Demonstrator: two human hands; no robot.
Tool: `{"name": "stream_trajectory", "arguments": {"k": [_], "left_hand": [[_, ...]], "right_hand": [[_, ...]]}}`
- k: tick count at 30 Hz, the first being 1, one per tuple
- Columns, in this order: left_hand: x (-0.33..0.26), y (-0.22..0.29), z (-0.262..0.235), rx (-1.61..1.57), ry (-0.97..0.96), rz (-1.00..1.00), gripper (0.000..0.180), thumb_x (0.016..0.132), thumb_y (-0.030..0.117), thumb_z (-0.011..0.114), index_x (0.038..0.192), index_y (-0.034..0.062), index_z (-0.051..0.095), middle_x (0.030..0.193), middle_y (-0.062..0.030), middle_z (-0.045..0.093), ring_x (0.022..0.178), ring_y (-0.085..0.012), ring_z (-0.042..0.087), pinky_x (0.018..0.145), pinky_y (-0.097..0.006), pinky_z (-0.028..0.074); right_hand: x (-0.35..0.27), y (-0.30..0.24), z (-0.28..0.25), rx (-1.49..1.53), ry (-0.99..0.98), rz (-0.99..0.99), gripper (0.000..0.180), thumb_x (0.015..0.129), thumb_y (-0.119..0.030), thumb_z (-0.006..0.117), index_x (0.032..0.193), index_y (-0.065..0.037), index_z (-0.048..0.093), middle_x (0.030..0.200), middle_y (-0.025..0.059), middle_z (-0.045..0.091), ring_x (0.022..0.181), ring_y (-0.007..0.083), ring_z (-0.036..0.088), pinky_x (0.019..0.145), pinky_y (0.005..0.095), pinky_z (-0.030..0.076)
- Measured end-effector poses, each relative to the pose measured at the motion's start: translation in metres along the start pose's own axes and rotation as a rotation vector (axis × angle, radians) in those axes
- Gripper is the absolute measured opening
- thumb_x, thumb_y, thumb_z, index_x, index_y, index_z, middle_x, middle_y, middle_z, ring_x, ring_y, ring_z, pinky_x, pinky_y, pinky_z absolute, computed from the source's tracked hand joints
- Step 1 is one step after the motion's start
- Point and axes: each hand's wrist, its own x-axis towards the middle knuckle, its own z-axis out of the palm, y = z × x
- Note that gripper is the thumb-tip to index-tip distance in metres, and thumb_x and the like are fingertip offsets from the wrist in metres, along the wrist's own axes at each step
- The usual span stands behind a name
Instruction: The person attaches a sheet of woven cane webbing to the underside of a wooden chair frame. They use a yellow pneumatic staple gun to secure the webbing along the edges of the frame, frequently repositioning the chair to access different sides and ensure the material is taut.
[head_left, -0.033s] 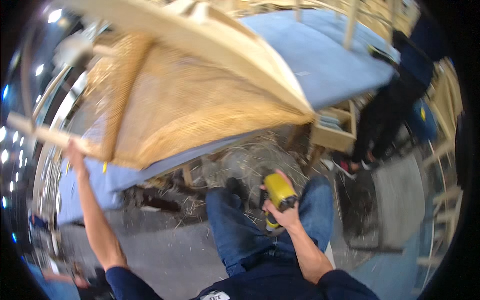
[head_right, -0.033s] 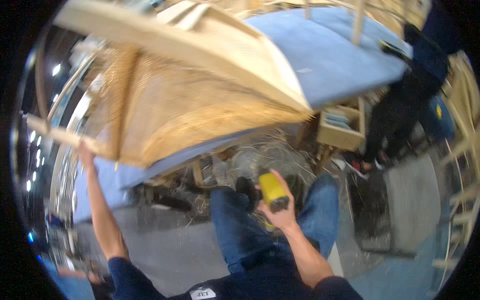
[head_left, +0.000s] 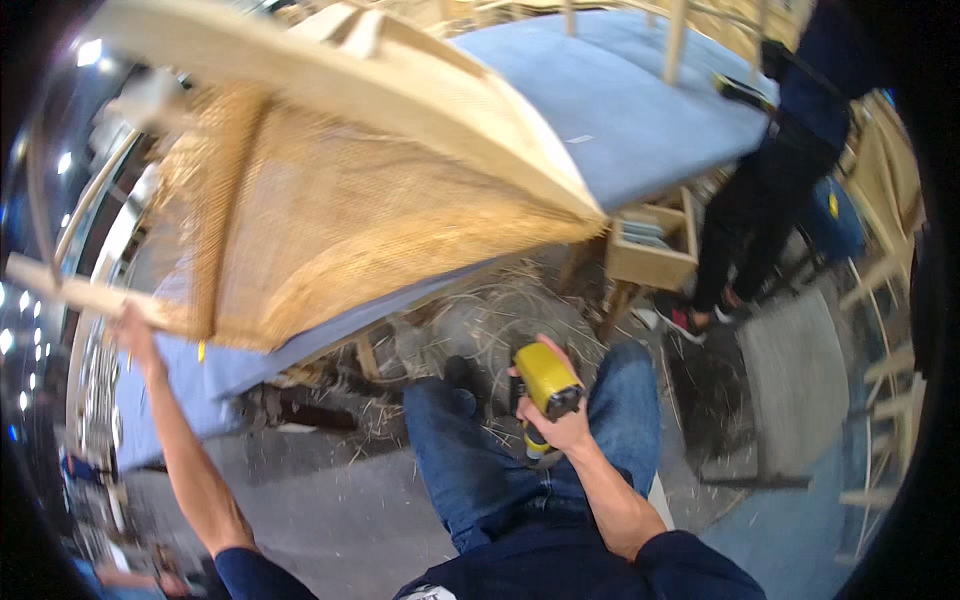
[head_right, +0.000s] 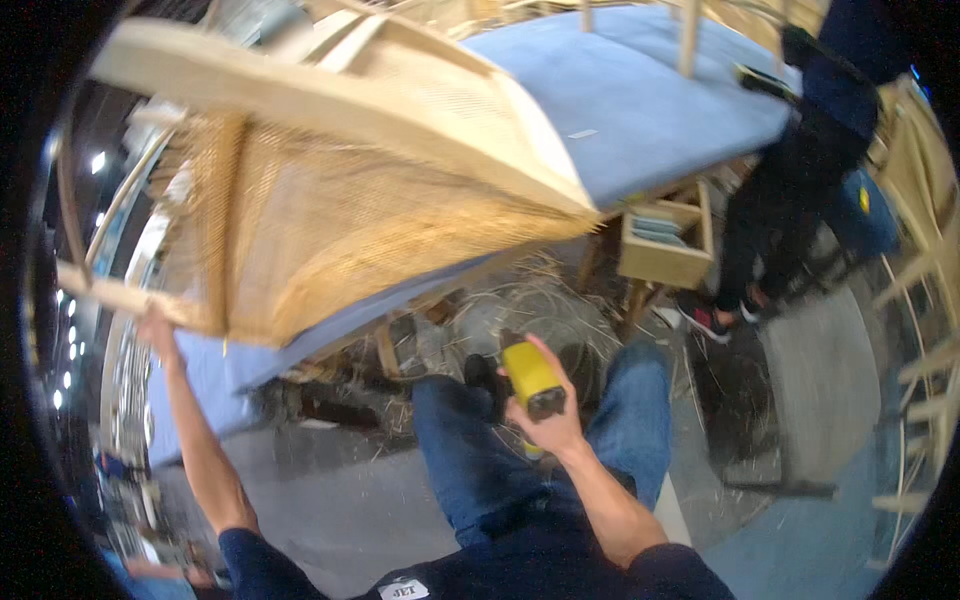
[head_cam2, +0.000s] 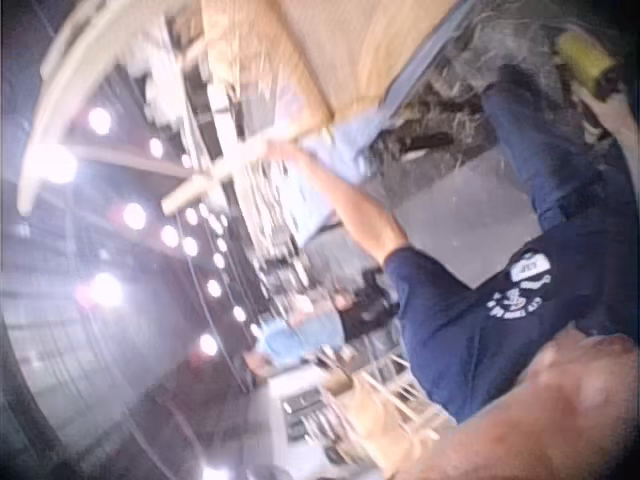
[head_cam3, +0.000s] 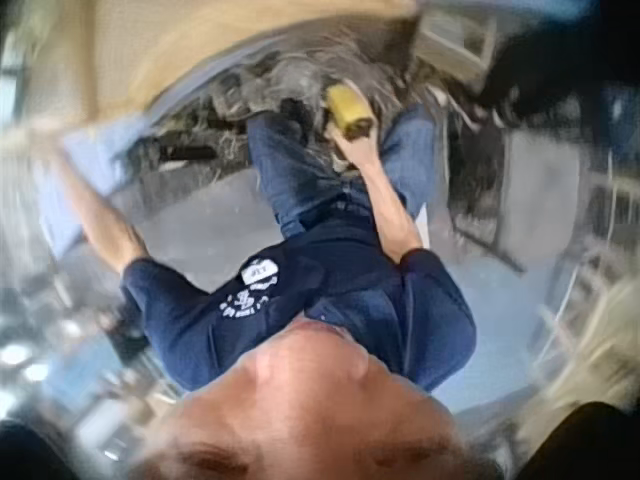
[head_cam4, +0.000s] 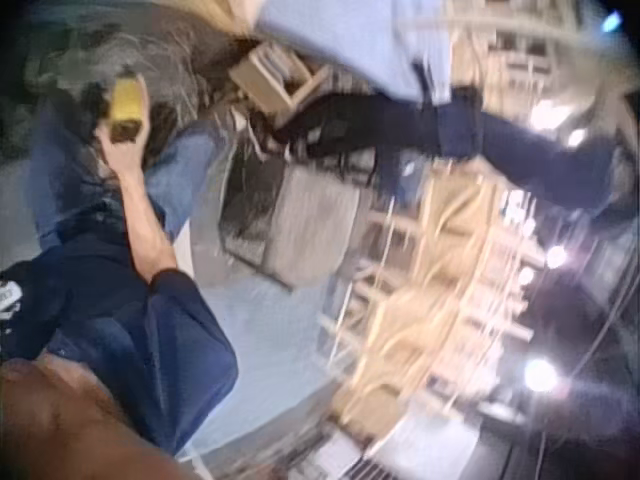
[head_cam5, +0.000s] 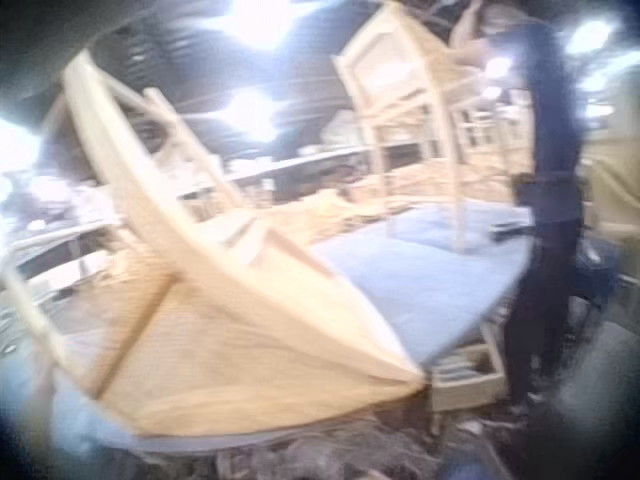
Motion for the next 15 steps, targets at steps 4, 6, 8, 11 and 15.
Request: {"name": "stream_trajectory", "arguments": {"k": [4,6,8,11,15], "left_hand": [[0.084,0.149,-0.111,-0.393,0.067,-0.262,0.049,0.104,0.029,0.046,0.140,-0.0051,0.048,0.136,-0.0221,0.054,0.126,-0.0308,0.052,0.106,-0.044,0.042],[0.122,0.233,-0.133,-0.645,-0.064,-0.326,0.052,0.105,0.034,0.041,0.144,-0.0013,0.045,0.142,-0.0195,0.051,0.135,-0.0279,0.047,0.115,-0.043,0.033],[0.149,0.287,-0.137,-0.694,-0.258,-0.206,0.051,0.106,0.033,0.036,0.147,0.0031,0.042,0.146,-0.0164,0.048,0.139,-0.0273,0.043,0.119,-0.042,0.029],[0.195,0.304,-0.100,-1.187,-0.398,-0.179,0.056,0.106,0.039,0.036,0.152,0.0076,0.031,0.154,-0.0141,0.040,0.141,-0.0316,0.040,0.122,-0.045,0.023],[0.250,0.381,-0.095,-1.297,-0.415,-0.362,0.049,0.106,0.034,0.039,0.144,0.0039,0.037,0.144,-0.0163,0.049,0.135,-0.0330,0.047,0.117,-0.043,0.032]], "right_hand": [[0.002,-0.017,-0.009,0.033,0.012,-0.053,0.085,0.072,0.012,0.060,0.151,0.000,0.033,0.117,0.0111,0.065,0.110,0.0180,0.064,0.097,0.0292,0.047],[0.011,-0.026,-0.011,0.001,0.035,-0.081,0.084,0.072,0.009,0.060,0.151,0.000,0.032,0.113,0.0107,0.067,0.106,0.0169,0.063,0.096,0.0288,0.047],[0.015,-0.036,-0.012,-0.007,0.080,-0.112,0.083,0.072,0.008,0.059,0.151,0.000,0.032,0.113,0.0116,0.068,0.104,0.0168,0.063,0.095,0.0285,0.048],[0.028,-0.058,-0.014,-0.037,0.116,-0.200,0.084,0.074,0.008,0.058,0.152,-0.002,0.030,0.113,0.0129,0.067,0.094,0.0164,0.065,0.085,0.0280,0.051],[0.045,-0.084,-0.010,0.189,0.085,-0.182,0.085,0.078,0.009,0.056,0.155,-0.008,0.024,0.114,0.0148,0.065,0.072,0.0130,0.062,0.064,0.0260,0.052]]}}
